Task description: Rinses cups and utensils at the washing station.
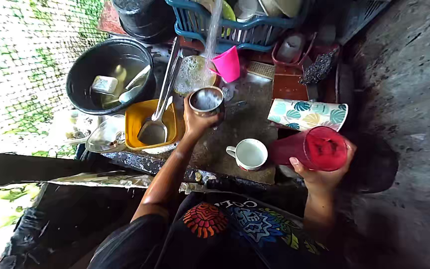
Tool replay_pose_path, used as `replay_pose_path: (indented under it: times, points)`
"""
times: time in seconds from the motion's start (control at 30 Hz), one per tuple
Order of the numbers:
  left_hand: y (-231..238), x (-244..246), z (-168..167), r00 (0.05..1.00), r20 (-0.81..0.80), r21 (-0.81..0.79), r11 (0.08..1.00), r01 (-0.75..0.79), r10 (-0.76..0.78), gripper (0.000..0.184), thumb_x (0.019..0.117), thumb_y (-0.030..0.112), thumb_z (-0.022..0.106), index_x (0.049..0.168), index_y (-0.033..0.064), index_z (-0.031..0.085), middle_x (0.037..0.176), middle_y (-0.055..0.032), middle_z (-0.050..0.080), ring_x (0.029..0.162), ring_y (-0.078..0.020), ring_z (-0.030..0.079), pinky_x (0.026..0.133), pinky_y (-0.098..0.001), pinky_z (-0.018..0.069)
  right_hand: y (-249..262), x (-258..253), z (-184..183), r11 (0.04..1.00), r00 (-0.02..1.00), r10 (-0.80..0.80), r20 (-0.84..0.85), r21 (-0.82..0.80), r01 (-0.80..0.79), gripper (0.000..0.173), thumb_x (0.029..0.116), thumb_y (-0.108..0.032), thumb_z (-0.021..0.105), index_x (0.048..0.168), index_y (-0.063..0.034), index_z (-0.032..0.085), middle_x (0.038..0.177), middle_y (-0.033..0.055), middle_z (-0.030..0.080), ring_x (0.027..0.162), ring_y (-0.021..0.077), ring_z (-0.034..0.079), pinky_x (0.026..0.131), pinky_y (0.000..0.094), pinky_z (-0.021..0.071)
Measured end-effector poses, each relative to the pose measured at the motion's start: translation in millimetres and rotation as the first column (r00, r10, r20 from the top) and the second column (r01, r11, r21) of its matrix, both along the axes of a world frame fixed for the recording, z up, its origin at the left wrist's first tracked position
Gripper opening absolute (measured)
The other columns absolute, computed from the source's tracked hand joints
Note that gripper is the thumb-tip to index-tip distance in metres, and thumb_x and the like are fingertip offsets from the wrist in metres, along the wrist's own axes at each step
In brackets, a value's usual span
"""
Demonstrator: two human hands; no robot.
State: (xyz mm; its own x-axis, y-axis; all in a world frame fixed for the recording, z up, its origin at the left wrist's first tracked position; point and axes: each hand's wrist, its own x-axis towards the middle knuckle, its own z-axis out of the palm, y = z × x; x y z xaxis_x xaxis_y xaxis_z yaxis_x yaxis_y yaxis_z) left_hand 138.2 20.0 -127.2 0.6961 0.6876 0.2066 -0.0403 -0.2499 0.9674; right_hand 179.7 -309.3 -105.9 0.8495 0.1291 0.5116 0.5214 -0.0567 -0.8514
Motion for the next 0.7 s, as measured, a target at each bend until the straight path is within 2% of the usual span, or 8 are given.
replay_pose_path:
  times: [0.13,0.17,0.23,0.3,0.37,0.47,0.63,0.7]
  points:
    - [27,78,-4,0.994,0.099,-0.058,0.998,-0.039,0.044,0.112,0.0529,0.017,0.095,0.145,-0.0076,0.037,0.134,-0.0235,0.059,0.122,-0.0237,0.062,0.105,-0.0367,0.0530,1,0,-5,1.000,1.000,-0.024,-0.004,-0.017,0.023,0.121,0.0554,-0.040,0.097,0.142,0.0141,0.033,0.135,0.0129,0.058,0.126,0.0110,0.058,0.109,0.0286,0.0500]
    - [32,91,-3,0.993,0.117,-0.180,0.984,-0.005,0.027,0.102,0.0620,0.013,0.092,0.145,-0.0062,0.037,0.133,-0.0214,0.059,0.120,-0.0221,0.062,0.103,-0.0359,0.0540,1,0,-6,1.000,1.000,-0.015,-0.007,-0.003,0.015,0.120,0.0552,-0.039,0.098,0.141,0.0132,0.034,0.135,0.0112,0.058,0.125,0.0098,0.058,0.109,0.0278,0.0503]
    - [37,111,1,0.985,0.174,-0.471,0.879,0.077,0.007,0.051,0.0900,0.016,0.074,0.133,-0.0012,0.052,0.111,-0.0145,0.067,0.098,-0.0199,0.068,0.085,-0.0384,0.0595,3,-2,-5,0.999,1.000,0.001,-0.024,0.039,0.000,0.117,0.0538,-0.035,0.099,0.141,0.0110,0.035,0.133,0.0072,0.059,0.123,0.0073,0.059,0.107,0.0261,0.0514]
    - [35,117,8,0.950,0.306,-0.672,0.693,0.262,-0.063,0.039,0.1066,0.041,0.043,0.128,0.0104,0.054,0.103,-0.0066,0.068,0.091,-0.0173,0.067,0.078,-0.0386,0.0592,4,-1,-5,0.998,0.999,0.024,-0.037,0.066,-0.021,0.116,0.0537,-0.031,0.099,0.141,0.0100,0.035,0.133,0.0056,0.059,0.123,0.0065,0.058,0.107,0.0254,0.0511]
    - [29,120,17,0.905,0.424,-0.782,0.506,0.365,0.003,0.055,0.1033,0.062,0.030,0.131,0.0189,0.051,0.113,-0.0072,0.067,0.101,-0.0221,0.067,0.081,-0.0460,0.0600,5,1,-6,0.998,0.999,0.020,-0.040,0.062,-0.018,0.116,0.0536,-0.032,0.099,0.141,0.0103,0.035,0.133,0.0058,0.059,0.123,0.0064,0.058,0.107,0.0252,0.0511]
    - [29,133,14,0.860,0.483,-0.843,0.353,0.406,0.164,0.067,0.0990,0.071,0.029,0.140,0.0214,0.047,0.129,-0.0115,0.062,0.116,-0.0302,0.062,0.091,-0.0574,0.0557,8,1,-6,0.999,0.998,0.017,-0.052,0.047,-0.015,0.117,0.0526,-0.034,0.099,0.140,0.0108,0.035,0.132,0.0072,0.059,0.122,0.0079,0.059,0.106,0.0263,0.0526]
    - [36,134,1,0.799,0.582,-0.804,0.258,0.536,0.150,0.083,0.0924,0.083,0.025,0.146,0.0215,0.043,0.138,-0.0131,0.058,0.124,-0.0317,0.059,0.098,-0.0583,0.0535,11,1,-6,1.000,0.999,-0.006,-0.051,0.020,0.008,0.123,0.0498,-0.041,0.100,0.140,0.0129,0.035,0.131,0.0145,0.058,0.123,0.0149,0.059,0.107,0.0307,0.0515]
    - [37,122,3,0.846,0.533,-0.800,0.347,0.490,0.034,0.082,0.0964,0.079,0.021,0.148,0.0180,0.041,0.135,-0.0159,0.059,0.122,-0.0331,0.061,0.096,-0.0569,0.0552,10,1,-6,1.000,0.998,-0.019,-0.054,0.020,0.020,0.123,0.0495,-0.042,0.099,0.139,0.0127,0.035,0.131,0.0145,0.058,0.122,0.0150,0.060,0.107,0.0308,0.0518]
